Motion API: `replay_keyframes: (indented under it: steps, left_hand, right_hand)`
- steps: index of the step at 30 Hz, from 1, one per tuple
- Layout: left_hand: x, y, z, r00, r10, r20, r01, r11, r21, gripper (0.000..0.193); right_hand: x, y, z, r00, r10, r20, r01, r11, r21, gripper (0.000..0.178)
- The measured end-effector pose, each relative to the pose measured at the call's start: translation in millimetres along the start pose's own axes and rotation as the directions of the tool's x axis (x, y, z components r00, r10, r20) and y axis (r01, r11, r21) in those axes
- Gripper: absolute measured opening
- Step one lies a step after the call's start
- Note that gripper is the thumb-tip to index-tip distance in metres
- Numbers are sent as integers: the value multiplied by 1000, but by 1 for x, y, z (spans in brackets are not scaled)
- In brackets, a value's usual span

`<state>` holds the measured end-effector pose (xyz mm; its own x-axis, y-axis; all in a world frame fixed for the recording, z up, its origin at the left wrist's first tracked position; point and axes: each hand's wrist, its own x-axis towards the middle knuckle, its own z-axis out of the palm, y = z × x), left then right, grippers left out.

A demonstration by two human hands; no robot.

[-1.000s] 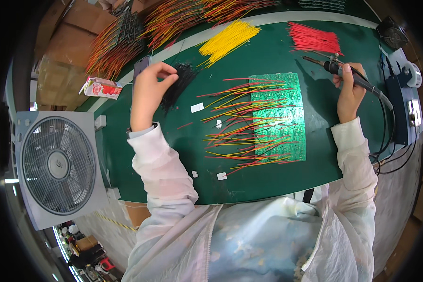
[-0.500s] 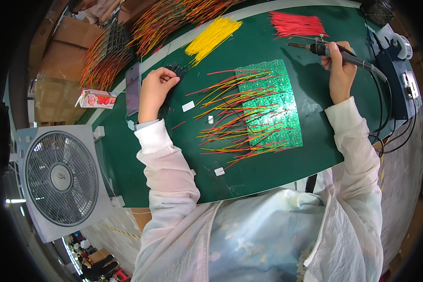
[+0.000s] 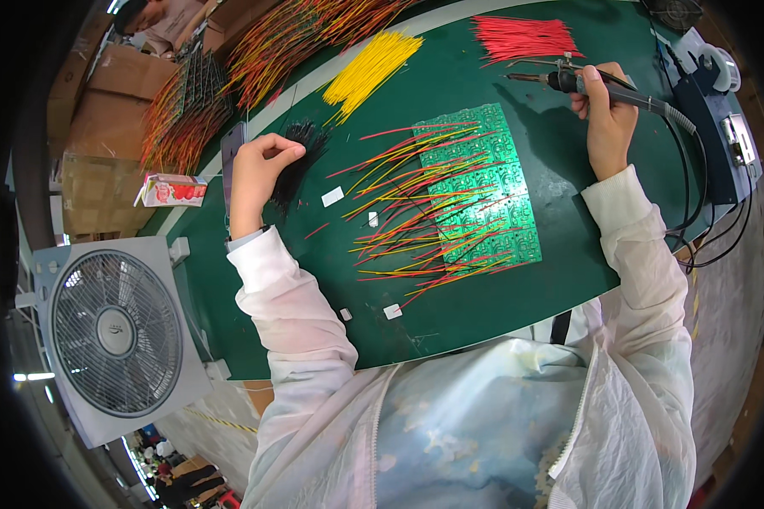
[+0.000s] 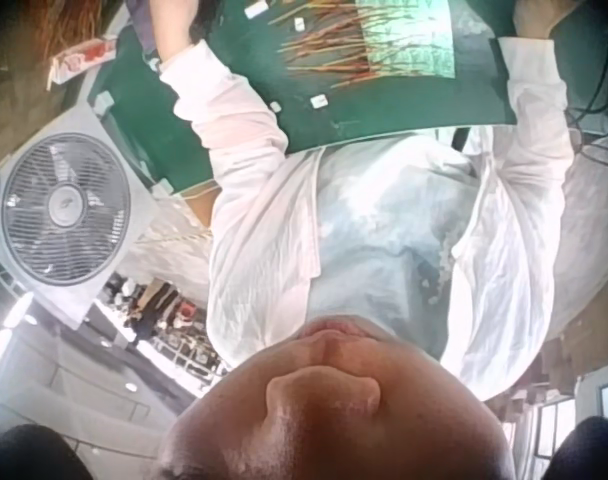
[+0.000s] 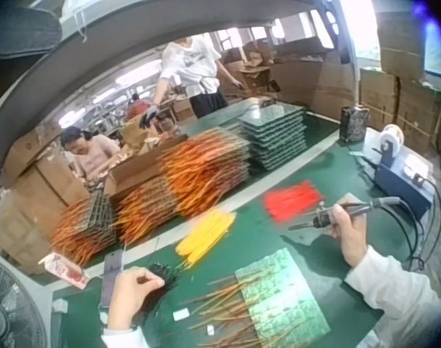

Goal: The person solders wires onto a circuit board using a soldering iron, picking up individual wires from the table and attaching them to the board.

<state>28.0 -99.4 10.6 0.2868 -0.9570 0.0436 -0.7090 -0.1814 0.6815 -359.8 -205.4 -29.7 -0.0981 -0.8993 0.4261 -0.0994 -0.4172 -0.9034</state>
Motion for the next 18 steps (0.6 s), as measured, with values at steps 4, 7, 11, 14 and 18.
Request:
replay_keyframes:
  steps: [4, 7, 11, 14, 18]
  left_hand:
    - [1, 6, -4, 999, -48, -20, 49, 999, 2, 12]
    - [1, 6, -4, 999, -9, -47, 0, 985, -174, 13]
    - [-3, 32, -1, 998, 56, -20, -58, 859, -509, 20]
    - [-11, 59, 3, 995, 96, -22, -90, 793, -602, 19]
    - [-17, 91, 19, 984, 153, -88, -177, 851, -494, 14]
  right_hand:
    - [0, -4, 2, 1000, 13, -10, -13, 1000, -17, 23]
    - [0, -5, 3, 1000, 9, -13, -9, 999, 38, 23]
    - [-1, -3, 2, 1000, 18, -12, -17, 999, 48, 24]
    - [-1, -2, 1, 1000, 15, -7, -14, 998, 56, 24]
    - [-2, 0, -4, 999, 29, -26, -29, 1000, 11, 24]
